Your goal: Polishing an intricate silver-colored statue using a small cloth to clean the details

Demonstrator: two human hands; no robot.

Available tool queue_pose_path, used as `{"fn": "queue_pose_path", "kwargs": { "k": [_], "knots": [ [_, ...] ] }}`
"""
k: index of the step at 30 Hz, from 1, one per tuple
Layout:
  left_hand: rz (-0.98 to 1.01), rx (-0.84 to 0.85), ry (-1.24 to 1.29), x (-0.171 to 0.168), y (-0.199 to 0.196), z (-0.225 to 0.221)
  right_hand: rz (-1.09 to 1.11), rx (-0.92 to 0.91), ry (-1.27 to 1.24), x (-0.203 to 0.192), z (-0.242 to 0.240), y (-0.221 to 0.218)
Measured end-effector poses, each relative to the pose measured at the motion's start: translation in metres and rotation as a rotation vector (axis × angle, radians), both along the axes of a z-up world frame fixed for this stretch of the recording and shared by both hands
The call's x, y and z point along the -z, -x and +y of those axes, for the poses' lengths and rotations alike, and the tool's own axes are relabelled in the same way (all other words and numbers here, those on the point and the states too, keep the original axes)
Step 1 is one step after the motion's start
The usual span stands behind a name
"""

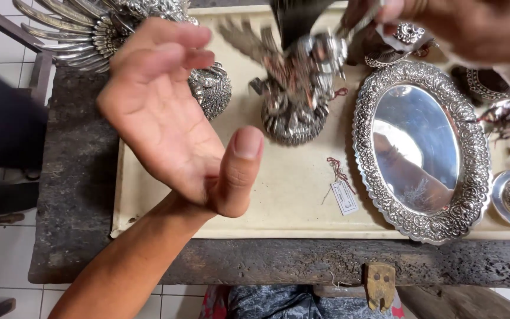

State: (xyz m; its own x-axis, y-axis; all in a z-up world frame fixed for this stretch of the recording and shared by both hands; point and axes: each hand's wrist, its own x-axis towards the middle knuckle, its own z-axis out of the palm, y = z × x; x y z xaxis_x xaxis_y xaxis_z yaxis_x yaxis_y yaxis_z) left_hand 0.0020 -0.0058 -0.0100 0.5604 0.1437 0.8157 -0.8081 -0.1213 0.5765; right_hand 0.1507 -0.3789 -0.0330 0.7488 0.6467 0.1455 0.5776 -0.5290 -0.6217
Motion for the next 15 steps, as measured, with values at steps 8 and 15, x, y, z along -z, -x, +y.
{"fn": "queue_pose_path", "kwargs": {
  "k": [8,15],
  "knots": [
    [0.068,0.289,-0.163,0.016,-0.008,0.006,-0.075,-0.303,-0.154,-0.094,0.119,0.084],
    [0.164,0.372,-0.260,0.016,-0.011,0.007,-0.155,0.186,-0.023,-0.016,0.025,0.093]
  ]
}}
